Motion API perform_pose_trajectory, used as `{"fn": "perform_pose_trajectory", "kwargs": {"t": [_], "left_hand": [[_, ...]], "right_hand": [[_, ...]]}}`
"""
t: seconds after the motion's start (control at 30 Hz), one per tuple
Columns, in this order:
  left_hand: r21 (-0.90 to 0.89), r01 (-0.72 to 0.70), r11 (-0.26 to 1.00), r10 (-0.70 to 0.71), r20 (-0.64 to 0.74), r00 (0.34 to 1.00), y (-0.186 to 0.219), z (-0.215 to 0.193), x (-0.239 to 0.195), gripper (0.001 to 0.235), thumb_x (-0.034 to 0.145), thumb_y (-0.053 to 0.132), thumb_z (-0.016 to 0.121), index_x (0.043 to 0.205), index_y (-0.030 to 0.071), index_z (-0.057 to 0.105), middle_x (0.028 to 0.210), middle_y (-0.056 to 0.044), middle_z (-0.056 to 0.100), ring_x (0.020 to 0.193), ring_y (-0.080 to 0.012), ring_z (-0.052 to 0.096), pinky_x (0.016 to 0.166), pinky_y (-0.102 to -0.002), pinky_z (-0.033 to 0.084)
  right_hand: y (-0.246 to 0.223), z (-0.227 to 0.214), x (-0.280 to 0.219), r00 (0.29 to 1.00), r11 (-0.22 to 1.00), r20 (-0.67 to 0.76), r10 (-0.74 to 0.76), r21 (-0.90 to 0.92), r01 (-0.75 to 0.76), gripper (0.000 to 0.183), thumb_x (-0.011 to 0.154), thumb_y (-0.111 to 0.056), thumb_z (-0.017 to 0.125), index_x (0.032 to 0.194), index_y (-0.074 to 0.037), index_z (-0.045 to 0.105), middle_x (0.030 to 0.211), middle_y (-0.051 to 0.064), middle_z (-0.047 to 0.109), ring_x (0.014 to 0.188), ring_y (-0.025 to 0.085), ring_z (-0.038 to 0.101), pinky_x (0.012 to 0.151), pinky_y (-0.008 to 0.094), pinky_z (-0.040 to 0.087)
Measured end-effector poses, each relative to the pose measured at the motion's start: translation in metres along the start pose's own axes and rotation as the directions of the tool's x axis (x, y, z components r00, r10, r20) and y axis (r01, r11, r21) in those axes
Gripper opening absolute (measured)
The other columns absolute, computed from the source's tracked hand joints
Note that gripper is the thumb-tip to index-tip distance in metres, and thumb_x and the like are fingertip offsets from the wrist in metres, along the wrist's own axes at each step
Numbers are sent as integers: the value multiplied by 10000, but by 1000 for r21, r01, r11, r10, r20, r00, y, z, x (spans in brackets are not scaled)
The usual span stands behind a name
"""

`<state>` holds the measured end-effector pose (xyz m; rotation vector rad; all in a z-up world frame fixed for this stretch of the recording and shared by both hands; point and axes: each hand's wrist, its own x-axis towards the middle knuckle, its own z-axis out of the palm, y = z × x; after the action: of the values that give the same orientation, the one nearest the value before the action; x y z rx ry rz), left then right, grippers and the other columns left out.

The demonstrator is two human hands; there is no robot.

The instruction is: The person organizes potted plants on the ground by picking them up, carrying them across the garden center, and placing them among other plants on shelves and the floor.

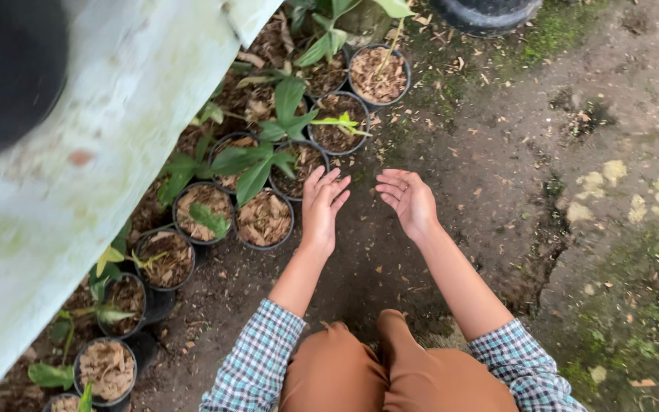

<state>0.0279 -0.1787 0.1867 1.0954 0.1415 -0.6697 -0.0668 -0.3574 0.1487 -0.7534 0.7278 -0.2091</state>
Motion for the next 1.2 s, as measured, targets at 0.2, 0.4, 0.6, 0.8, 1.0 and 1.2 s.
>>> {"fn": "perform_pose_trajectory", "kwargs": {"t": [0.2, 0.4, 0.6, 0.8, 1.0, 1.2], "left_hand": [[-48, 115, 992, -111, 84, 990, 13, 63, 6, 426, 1042, 159, 461, 1442, 13, 454, 1448, -186, 557, 1290, -287, 604, 1078, -408, 496], [-85, 276, 957, -273, 48, 961, 61, 139, -55, 395, 1024, 151, 426, 1384, 9, 505, 1391, -169, 612, 1255, -274, 628, 1048, -395, 502], [-83, 349, 934, -350, -6, 937, 121, 174, -135, 391, 1020, 138, 456, 1374, -11, 527, 1375, -175, 626, 1248, -271, 630, 1045, -377, 518], [-53, 423, 904, -427, -110, 898, 211, 196, -221, 419, 994, 108, 503, 1394, -13, 528, 1386, -166, 631, 1260, -261, 626, 1035, -360, 512], [-93, 424, 901, -432, -84, 898, 301, 240, -284, 438, 985, 98, 468, 1405, -15, 516, 1396, -162, 632, 1264, -264, 628, 1036, -367, 513], [-80, 447, 891, -453, -67, 889, 384, 278, -332, 443, 995, 75, 491, 1427, -22, 503, 1411, -165, 618, 1281, -271, 612, 1052, -370, 500]], "right_hand": [[-51, -8, -23, 996, 999, -82, 44, 29, -42, 313, 982, -179, 527, 1226, -16, 637, 1173, 143, 719, 1023, 218, 674, 909, 347, 533], [-126, 28, -95, 984, 988, -169, 62, 148, -37, 335, 969, -202, 523, 1221, -19, 647, 1160, 136, 730, 1001, 212, 685, 890, 346, 547], [-189, 69, -184, 970, 955, -229, 81, 297, -9, 319, 966, -173, 578, 1232, -9, 642, 1154, 133, 710, 1019, 210, 674, 910, 339, 533], [-239, 126, -292, 945, 910, -287, 157, 413, -26, 338, 958, -188, 568, 1226, -2, 654, 1163, 130, 724, 1027, 207, 683, 896, 330, 541], [-311, 179, -371, 951, 899, -285, 118, 437, 20, 345, 959, -173, 564, 1239, 6, 655, 1177, 128, 720, 1029, 206, 686, 890, 332, 556], [-389, 238, -439, 952, 896, -299, 70, 438, 72, 350, 960, -202, 564, 1232, -4, 658, 1172, 131, 729, 1006, 210, 682, 888, 337, 558]]}}
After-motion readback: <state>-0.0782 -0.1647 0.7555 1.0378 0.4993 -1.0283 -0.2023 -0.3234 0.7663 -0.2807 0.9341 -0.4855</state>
